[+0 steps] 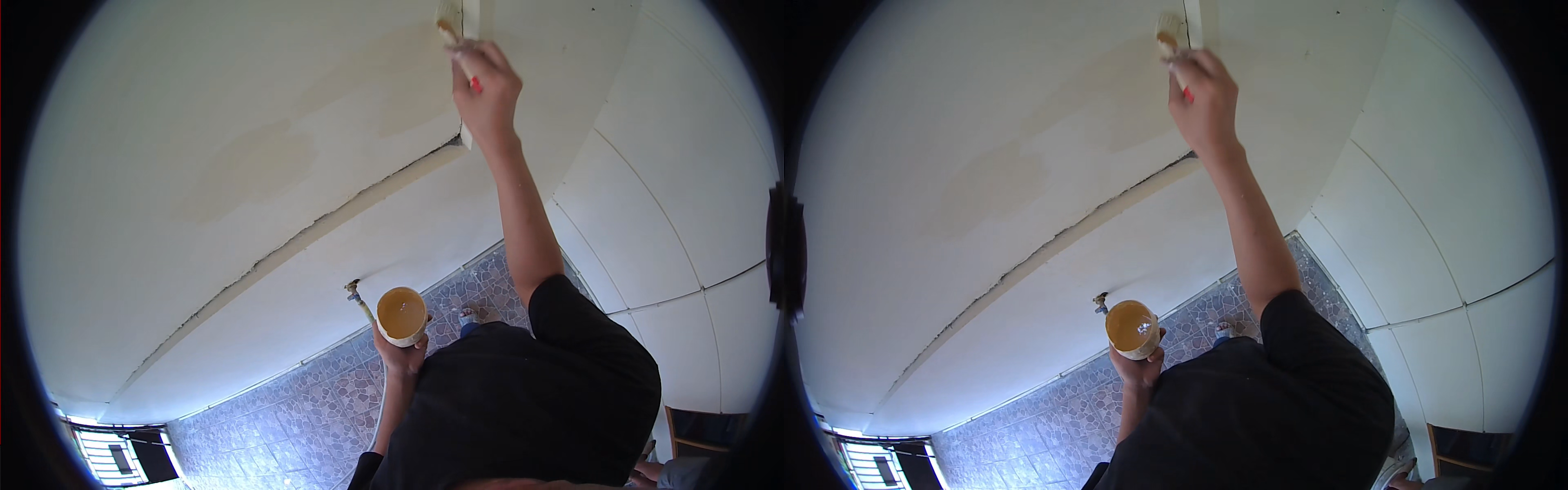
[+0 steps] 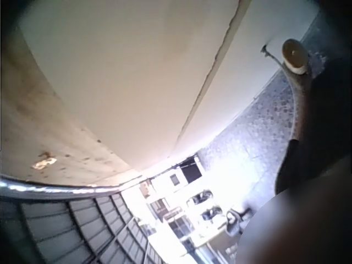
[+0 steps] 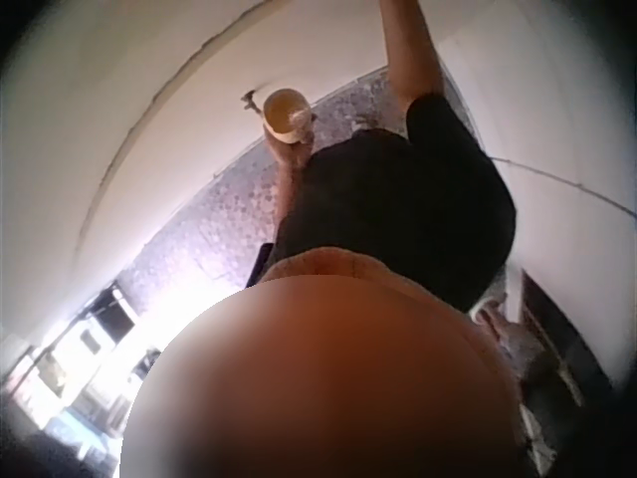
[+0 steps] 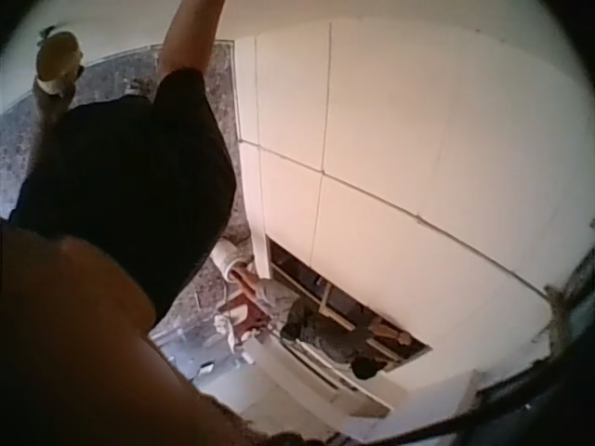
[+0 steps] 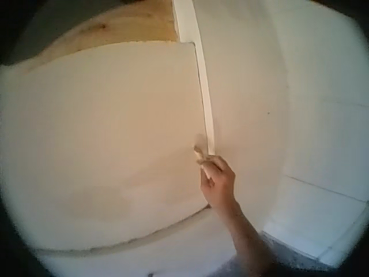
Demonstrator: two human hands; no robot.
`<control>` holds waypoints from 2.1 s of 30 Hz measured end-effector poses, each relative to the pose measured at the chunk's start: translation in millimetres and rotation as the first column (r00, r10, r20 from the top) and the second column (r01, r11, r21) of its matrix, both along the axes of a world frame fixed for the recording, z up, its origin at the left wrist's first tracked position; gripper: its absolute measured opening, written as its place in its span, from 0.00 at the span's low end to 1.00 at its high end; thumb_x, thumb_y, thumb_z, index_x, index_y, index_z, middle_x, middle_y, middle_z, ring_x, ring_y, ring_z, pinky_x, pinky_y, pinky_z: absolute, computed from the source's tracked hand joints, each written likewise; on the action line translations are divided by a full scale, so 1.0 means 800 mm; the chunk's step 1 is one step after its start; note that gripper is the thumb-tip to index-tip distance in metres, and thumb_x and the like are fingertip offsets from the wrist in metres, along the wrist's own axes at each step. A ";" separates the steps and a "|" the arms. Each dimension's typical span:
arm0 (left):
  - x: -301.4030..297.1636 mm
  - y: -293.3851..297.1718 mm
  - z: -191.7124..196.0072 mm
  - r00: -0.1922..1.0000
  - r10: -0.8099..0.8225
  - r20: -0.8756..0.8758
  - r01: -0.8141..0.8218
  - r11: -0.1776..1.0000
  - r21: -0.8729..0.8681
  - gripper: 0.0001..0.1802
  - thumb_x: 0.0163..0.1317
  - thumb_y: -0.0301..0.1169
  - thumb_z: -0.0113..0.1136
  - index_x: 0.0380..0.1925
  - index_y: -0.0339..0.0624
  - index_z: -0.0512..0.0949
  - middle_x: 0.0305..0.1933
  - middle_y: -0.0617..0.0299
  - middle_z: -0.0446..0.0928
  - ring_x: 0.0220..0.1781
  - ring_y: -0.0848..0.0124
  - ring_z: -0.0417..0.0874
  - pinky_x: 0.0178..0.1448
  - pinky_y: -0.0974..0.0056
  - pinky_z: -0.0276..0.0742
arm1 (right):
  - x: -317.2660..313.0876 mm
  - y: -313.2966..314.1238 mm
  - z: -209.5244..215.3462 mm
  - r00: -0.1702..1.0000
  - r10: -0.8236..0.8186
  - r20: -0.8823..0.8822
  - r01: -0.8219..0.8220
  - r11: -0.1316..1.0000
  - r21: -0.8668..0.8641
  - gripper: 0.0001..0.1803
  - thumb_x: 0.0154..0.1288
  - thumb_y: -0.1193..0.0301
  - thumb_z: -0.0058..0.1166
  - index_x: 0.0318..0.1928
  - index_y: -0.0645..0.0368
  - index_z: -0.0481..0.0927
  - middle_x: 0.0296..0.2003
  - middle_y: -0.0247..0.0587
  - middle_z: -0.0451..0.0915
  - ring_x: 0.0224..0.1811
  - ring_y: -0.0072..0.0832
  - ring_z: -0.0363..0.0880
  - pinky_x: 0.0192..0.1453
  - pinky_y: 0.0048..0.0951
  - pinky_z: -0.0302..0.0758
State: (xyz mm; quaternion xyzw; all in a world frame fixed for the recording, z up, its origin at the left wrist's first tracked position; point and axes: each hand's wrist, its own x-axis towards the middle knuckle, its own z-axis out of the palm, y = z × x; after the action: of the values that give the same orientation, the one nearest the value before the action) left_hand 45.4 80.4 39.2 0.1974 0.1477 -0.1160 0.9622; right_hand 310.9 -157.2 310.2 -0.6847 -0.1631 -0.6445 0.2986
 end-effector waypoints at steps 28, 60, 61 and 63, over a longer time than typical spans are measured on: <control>-0.001 -0.012 0.008 1.000 -0.002 -0.027 0.002 1.000 0.008 0.35 0.74 0.61 0.36 0.64 0.45 0.72 0.54 0.53 0.81 0.47 0.49 0.87 0.20 0.69 0.70 | -0.029 0.050 0.026 0.986 0.145 -0.083 -0.139 0.988 0.070 0.09 0.56 0.84 0.66 0.35 0.58 0.87 0.26 0.35 0.76 0.21 0.27 0.75 0.26 0.30 0.71; 0.002 -0.012 0.001 0.998 -0.054 0.043 0.055 0.999 -0.002 0.35 0.75 0.62 0.37 0.63 0.46 0.72 0.55 0.53 0.81 0.49 0.47 0.86 0.21 0.68 0.72 | -0.049 0.073 0.037 0.779 0.606 -0.161 -0.547 0.782 0.298 0.04 0.65 0.82 0.65 0.39 0.63 0.89 0.33 0.36 0.85 0.29 0.19 0.78 0.33 0.23 0.73; 0.000 -0.011 0.000 0.997 -0.064 0.048 0.064 0.998 0.005 0.35 0.75 0.62 0.37 0.63 0.46 0.73 0.54 0.53 0.81 0.49 0.47 0.86 0.21 0.68 0.72 | -0.037 0.057 0.036 0.798 0.592 -0.109 -0.517 0.767 0.381 0.04 0.65 0.82 0.65 0.39 0.63 0.89 0.34 0.36 0.85 0.30 0.19 0.78 0.34 0.22 0.73; -0.004 -0.010 0.005 0.998 -0.048 0.052 0.047 0.999 0.005 0.35 0.75 0.62 0.37 0.63 0.47 0.73 0.54 0.53 0.82 0.49 0.47 0.86 0.20 0.68 0.72 | -0.031 0.030 0.034 0.842 0.514 -0.166 -0.388 0.789 0.476 0.03 0.66 0.82 0.65 0.38 0.64 0.89 0.34 0.36 0.86 0.30 0.19 0.78 0.34 0.23 0.73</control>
State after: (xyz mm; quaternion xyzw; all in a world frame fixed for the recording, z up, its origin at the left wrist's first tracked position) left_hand 42.2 72.5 43.3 0.2058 0.1182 -0.1333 0.9622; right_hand 285.9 -133.6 337.1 -0.6290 -0.1344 -0.4667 0.6070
